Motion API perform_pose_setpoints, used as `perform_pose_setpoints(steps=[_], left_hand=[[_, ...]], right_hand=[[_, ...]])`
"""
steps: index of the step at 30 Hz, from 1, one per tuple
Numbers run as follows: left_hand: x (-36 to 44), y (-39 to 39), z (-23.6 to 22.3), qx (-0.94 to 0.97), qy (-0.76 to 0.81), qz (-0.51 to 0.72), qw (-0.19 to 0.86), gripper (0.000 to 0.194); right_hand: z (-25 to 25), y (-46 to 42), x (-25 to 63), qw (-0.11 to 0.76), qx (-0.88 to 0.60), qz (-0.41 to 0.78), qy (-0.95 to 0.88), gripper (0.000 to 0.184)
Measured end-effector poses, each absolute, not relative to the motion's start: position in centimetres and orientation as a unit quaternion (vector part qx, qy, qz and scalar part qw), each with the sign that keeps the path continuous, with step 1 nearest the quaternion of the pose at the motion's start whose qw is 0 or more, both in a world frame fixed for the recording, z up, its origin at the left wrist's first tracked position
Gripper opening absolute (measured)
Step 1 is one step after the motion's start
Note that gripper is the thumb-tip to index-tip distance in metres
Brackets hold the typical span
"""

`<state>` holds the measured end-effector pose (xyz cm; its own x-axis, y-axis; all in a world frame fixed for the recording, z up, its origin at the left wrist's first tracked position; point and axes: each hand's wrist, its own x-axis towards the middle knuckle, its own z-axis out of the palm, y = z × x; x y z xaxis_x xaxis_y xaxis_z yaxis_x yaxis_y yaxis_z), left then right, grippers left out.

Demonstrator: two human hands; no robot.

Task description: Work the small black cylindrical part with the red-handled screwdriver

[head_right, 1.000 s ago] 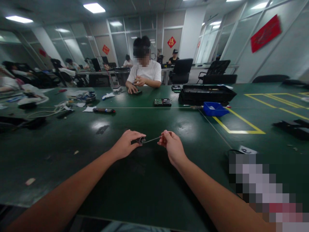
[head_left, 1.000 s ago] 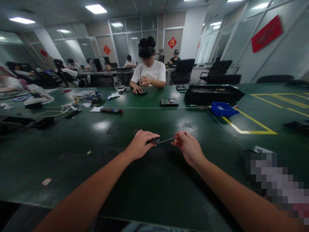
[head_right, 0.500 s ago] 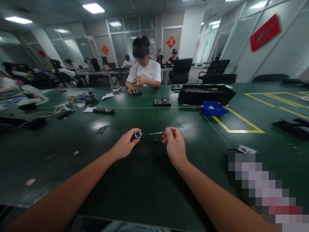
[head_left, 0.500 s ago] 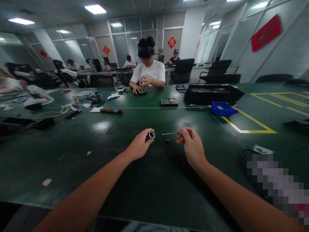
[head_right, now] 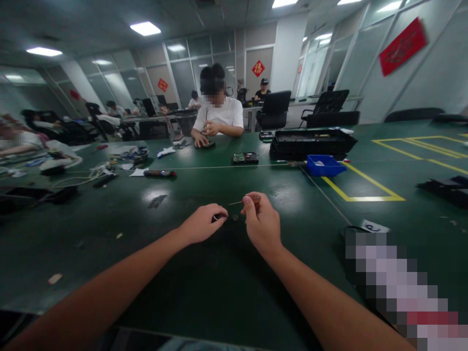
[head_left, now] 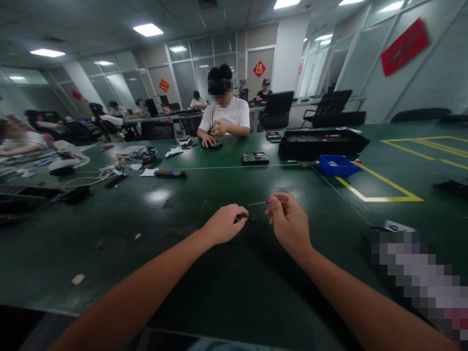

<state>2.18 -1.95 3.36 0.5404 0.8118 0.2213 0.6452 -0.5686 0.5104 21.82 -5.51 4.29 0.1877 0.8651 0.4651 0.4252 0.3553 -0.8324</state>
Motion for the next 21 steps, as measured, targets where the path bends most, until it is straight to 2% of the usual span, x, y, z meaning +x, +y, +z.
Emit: perform_pose_setpoints(steps=[7, 9, 14, 21], left_hand=[[4.6, 0.0, 1.9, 0.891, 0.421, 0.130, 0.103, 0.037], [4.8, 0.5, 1.7, 0.883, 0.429, 0.139, 0.131, 0.038], [3.2, 0.8, 2.2, 0.788, 0.477, 0.261, 0.287, 0.034], [-3.6, 1.2, 3.2, 0.700, 0.518, 0.339, 0.356, 0.031]], right_hand=[[4.0, -5.2, 22.2, 0.567, -0.525, 0.191, -0.606, 0.030], [4.0, -5.3, 22.2, 0.567, -0.525, 0.198, -0.603, 0.030], [4.2, -5.5, 22.0, 0.574, -0.516, 0.215, -0.598, 0.030], [4.3, -5.6, 22.0, 0.553, -0.520, 0.230, -0.610, 0.027]])
